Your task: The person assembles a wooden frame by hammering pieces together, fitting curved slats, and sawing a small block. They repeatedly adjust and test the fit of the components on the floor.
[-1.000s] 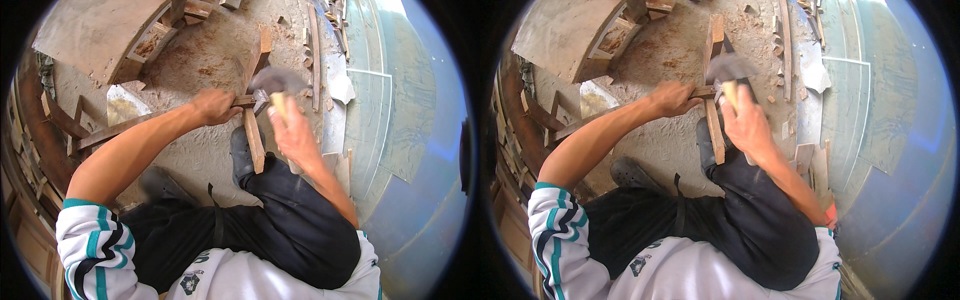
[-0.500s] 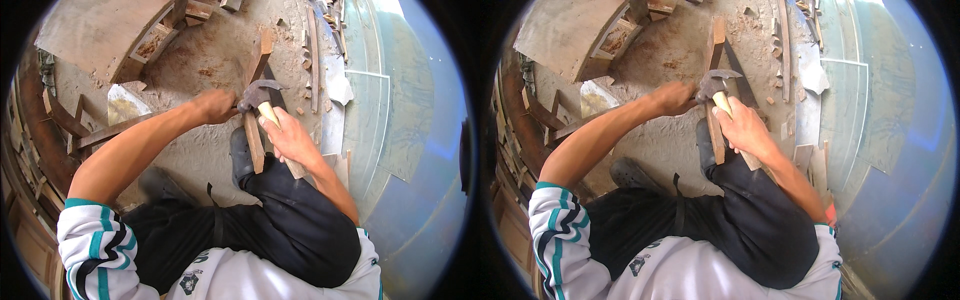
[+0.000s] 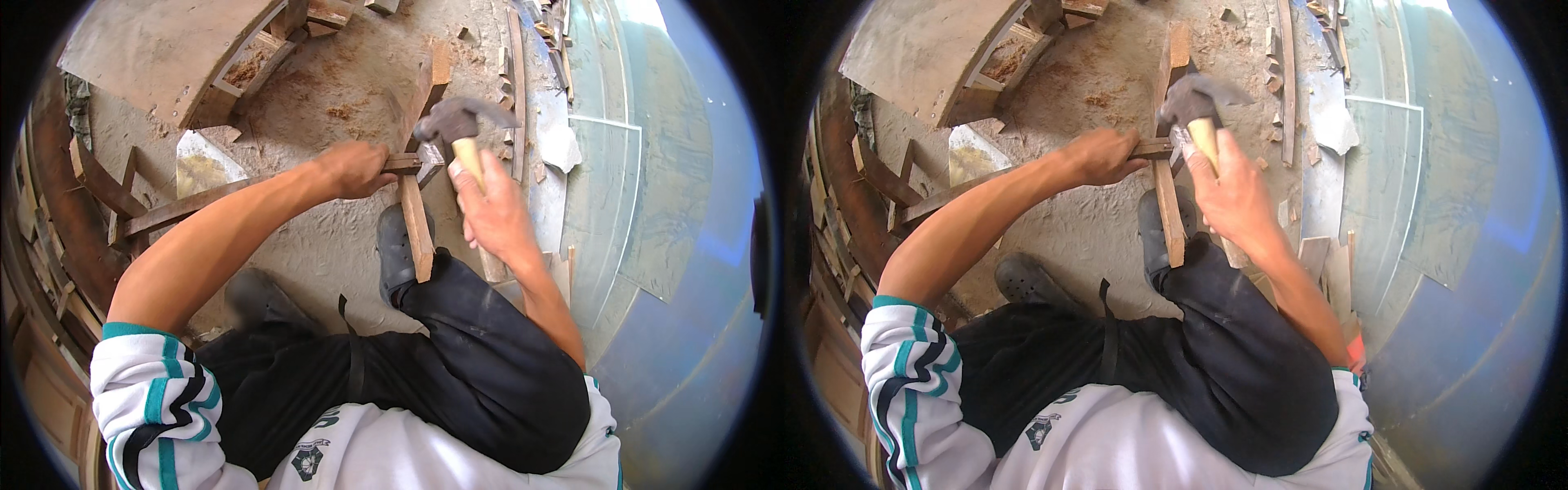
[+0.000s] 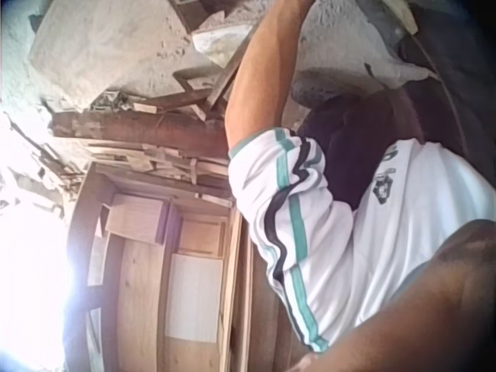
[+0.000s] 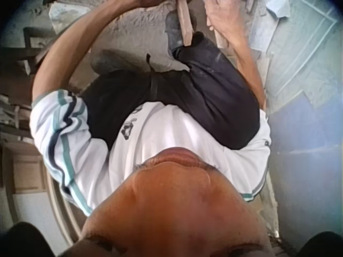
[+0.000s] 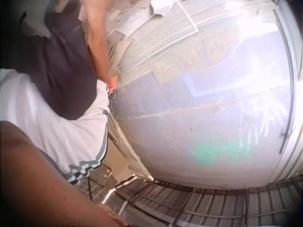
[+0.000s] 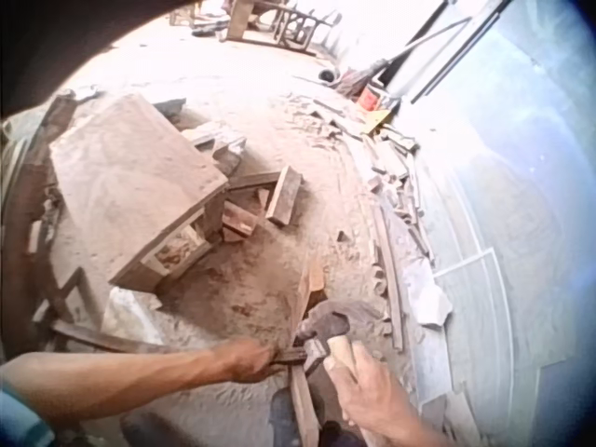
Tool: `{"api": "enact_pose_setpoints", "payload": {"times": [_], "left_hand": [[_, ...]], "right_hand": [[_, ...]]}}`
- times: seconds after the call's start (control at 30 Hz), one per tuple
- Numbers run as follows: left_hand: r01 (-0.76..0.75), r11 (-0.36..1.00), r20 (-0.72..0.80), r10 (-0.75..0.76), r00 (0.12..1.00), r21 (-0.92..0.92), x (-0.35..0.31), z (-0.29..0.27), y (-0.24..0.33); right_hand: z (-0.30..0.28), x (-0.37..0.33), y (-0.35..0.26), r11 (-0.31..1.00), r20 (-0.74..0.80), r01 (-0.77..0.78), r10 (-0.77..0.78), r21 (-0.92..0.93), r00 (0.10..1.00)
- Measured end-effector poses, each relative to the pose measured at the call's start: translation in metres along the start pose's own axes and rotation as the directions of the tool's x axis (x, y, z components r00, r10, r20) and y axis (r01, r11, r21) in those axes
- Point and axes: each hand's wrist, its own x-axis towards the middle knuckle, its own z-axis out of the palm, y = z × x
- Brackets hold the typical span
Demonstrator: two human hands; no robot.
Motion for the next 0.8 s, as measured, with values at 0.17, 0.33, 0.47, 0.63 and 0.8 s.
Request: {"api": "enact_pose_setpoints", "payload": {"times": [0.17, 0.33, 0.47, 0.63, 0.8], "left_hand": [[-0.002, 1.0, 0.013, 0.002, 1.0, 0.019, 0.002, -0.001, 0.002], [-0.005, 1.0, 0.011, 0.005, 1.0, 0.016, 0.003, -0.001, -0.001], [0.011, 1.0, 0.017, -0.011, 1.0, 0.007, 0.0, 0.0, 0.001], [-0.011, 1.0, 0.017, 0.011, 1.0, 0.022, 0.005, 0.0, -0.003], [0.054, 0.998, 0.062, -0.055, 0.997, 0.028, 0.004, -0.004, 0.004]], "right_hand": [[0.018, 0.007, 0.035, 0.963, -0.07, 0.153, -0.172, -0.221, 0.983], [0.001, 0.005, 0.006, 0.993, 0.115, -0.108, 0.113, -0.043, 0.987], [0.005, 0.005, 0.016, 0.983, -0.041, 0.147, -0.152, -0.111, 0.987], [0.007, 0.002, 0.004, 0.978, 0.164, -0.122, 0.15, -0.169, 0.975], [0.005, 0.006, 0.027, 0.985, -0.088, 0.158, -0.164, -0.075, 0.983]]}}
